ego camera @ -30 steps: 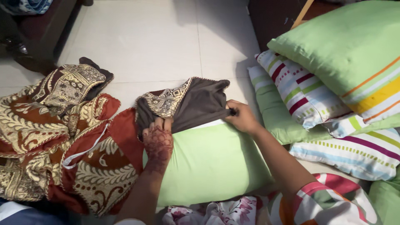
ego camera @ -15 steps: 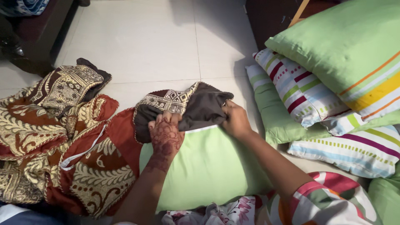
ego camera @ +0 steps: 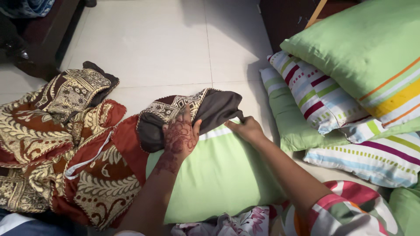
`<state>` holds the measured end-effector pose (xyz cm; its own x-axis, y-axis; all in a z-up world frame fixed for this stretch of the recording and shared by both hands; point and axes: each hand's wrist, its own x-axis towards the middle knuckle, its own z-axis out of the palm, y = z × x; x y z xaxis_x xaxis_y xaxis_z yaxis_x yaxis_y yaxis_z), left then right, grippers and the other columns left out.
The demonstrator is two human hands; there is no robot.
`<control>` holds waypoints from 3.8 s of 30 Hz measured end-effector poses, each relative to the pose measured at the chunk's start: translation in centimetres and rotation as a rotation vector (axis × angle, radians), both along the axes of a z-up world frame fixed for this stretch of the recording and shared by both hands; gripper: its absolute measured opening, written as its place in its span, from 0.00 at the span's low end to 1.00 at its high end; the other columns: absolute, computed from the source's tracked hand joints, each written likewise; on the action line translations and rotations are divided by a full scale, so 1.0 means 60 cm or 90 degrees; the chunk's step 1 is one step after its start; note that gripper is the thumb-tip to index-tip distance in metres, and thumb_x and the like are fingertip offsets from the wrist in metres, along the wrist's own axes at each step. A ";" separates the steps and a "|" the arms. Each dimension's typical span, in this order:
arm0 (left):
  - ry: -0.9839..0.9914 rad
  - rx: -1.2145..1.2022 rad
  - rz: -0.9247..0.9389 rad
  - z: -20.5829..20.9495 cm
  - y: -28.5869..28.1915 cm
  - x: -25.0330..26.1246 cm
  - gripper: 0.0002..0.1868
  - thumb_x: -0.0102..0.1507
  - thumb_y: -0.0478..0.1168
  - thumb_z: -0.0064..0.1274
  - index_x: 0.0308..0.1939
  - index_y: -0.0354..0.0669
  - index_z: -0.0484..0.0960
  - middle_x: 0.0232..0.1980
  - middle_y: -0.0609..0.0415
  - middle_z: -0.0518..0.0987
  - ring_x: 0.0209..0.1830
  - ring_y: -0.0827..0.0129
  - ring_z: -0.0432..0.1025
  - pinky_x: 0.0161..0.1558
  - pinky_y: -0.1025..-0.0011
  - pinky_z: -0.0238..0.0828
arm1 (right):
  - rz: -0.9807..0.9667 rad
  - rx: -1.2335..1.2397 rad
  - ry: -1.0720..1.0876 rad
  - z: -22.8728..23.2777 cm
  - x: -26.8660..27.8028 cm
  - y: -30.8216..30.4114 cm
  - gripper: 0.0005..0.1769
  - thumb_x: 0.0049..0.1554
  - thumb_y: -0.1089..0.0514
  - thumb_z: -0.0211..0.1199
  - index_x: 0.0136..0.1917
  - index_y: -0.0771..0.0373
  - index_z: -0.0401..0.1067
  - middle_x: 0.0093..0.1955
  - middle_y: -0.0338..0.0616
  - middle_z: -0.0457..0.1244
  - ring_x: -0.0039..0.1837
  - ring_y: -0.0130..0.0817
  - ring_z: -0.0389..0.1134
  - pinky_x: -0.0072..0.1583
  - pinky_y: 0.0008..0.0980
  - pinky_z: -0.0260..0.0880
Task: The person puts a pillowcase onto a pillow by hand, inserting the pillow and smoothing out the cover.
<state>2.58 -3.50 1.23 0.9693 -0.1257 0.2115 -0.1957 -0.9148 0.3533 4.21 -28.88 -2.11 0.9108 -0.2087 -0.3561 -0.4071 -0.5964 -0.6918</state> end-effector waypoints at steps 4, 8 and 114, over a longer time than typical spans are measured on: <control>-0.062 0.034 0.000 0.007 -0.001 0.002 0.38 0.66 0.63 0.46 0.72 0.43 0.68 0.56 0.46 0.78 0.57 0.51 0.71 0.56 0.42 0.61 | -0.063 0.213 0.049 0.075 -0.024 0.018 0.39 0.39 0.38 0.79 0.51 0.74 0.78 0.42 0.51 0.73 0.42 0.41 0.76 0.48 0.35 0.76; -0.134 0.031 0.012 0.026 -0.004 0.013 0.29 0.67 0.62 0.49 0.64 0.50 0.72 0.58 0.48 0.77 0.61 0.51 0.70 0.61 0.45 0.60 | 0.027 0.164 -0.125 0.118 -0.034 0.045 0.33 0.39 0.47 0.82 0.52 0.66 0.74 0.43 0.43 0.69 0.43 0.30 0.71 0.48 0.31 0.73; 0.201 -0.175 0.166 -0.065 0.040 -0.107 0.16 0.67 0.49 0.44 0.51 0.41 0.73 0.39 0.45 0.81 0.41 0.56 0.76 0.40 0.60 0.74 | 0.643 -0.260 -0.172 0.003 -0.127 0.244 0.38 0.59 0.42 0.60 0.78 0.55 0.56 0.75 0.50 0.54 0.81 0.52 0.48 0.82 0.60 0.29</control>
<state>-3.84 -1.12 -2.69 0.9830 0.1496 -0.1060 0.1833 -0.7836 0.5936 -3.44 -14.24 -1.92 0.7651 0.6137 -0.1951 0.5257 -0.7702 -0.3613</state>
